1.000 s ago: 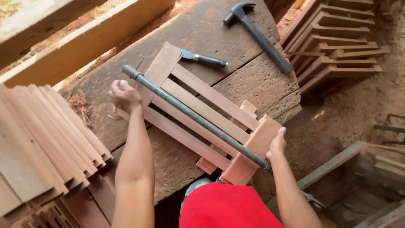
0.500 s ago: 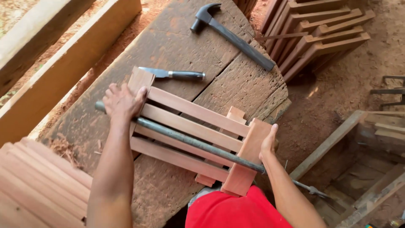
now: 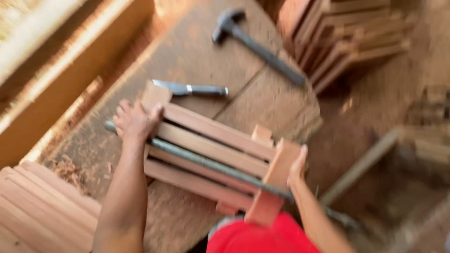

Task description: The person assembles a wooden frame on a rustic workbench, aligning slats and end pieces, then tightens a long metal pipe clamp across the assembly and hammers nails, taken from a small tin, to fasten the joints.

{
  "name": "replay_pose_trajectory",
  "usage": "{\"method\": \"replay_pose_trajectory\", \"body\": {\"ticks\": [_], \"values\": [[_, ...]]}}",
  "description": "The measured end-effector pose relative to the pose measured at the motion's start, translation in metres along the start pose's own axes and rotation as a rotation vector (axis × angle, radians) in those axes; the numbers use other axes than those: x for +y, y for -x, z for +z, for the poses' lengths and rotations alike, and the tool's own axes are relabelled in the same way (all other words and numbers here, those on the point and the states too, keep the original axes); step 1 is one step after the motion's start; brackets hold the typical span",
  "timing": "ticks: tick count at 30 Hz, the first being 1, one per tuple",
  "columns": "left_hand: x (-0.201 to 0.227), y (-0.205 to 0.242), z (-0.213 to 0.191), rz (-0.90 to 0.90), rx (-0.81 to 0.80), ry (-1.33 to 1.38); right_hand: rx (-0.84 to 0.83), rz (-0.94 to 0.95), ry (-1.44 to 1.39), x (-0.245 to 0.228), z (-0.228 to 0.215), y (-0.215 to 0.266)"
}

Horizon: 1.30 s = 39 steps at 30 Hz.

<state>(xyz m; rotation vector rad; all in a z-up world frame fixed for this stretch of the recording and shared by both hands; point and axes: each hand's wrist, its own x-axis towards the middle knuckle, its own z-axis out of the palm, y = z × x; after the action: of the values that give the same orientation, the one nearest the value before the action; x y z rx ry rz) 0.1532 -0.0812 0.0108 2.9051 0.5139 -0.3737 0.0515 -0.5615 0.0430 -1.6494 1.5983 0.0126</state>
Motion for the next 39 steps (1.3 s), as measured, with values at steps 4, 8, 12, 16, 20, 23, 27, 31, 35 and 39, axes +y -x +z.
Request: {"method": "replay_pose_trajectory", "body": {"ticks": [4, 8, 12, 16, 20, 23, 27, 31, 35, 39], "values": [[-0.008, 0.034, 0.011, 0.064, 0.193, 0.009, -0.052, 0.100, 0.010, 0.027, -0.026, 0.001], [-0.004, 0.040, 0.019, -0.044, 0.765, 0.192, -0.251, -0.045, -0.140, -0.002, -0.030, 0.032], [0.018, 0.135, 0.040, -0.116, 0.900, 0.404, -0.267, -0.225, 0.064, 0.006, -0.087, 0.027], [0.066, 0.293, 0.077, 0.008, 0.841, 0.474, -0.205, -0.969, 0.272, 0.088, -0.170, -0.081], [0.121, 0.422, 0.057, 0.004, 0.091, 0.840, -0.446, -0.757, 0.864, 0.092, -0.225, -0.071], [0.135, 0.461, 0.083, -0.051, -0.390, 0.793, -0.663, -0.771, 0.780, 0.132, -0.235, -0.118], [0.143, 0.469, 0.105, -0.197, -0.554, 0.756, -0.653, -0.737, 0.837, 0.130, -0.228, -0.123], [0.157, 0.479, 0.133, -0.402, -0.625, 1.066, -0.490, -0.908, 0.499, 0.085, -0.191, -0.135], [0.183, 0.492, 0.132, -0.538, -0.522, 1.449, -0.608, -1.253, 0.242, -0.003, -0.107, -0.137], [0.203, 0.489, 0.159, -0.665, -0.596, 1.412, -0.461, -1.352, 0.467, -0.063, -0.028, -0.119]]}}
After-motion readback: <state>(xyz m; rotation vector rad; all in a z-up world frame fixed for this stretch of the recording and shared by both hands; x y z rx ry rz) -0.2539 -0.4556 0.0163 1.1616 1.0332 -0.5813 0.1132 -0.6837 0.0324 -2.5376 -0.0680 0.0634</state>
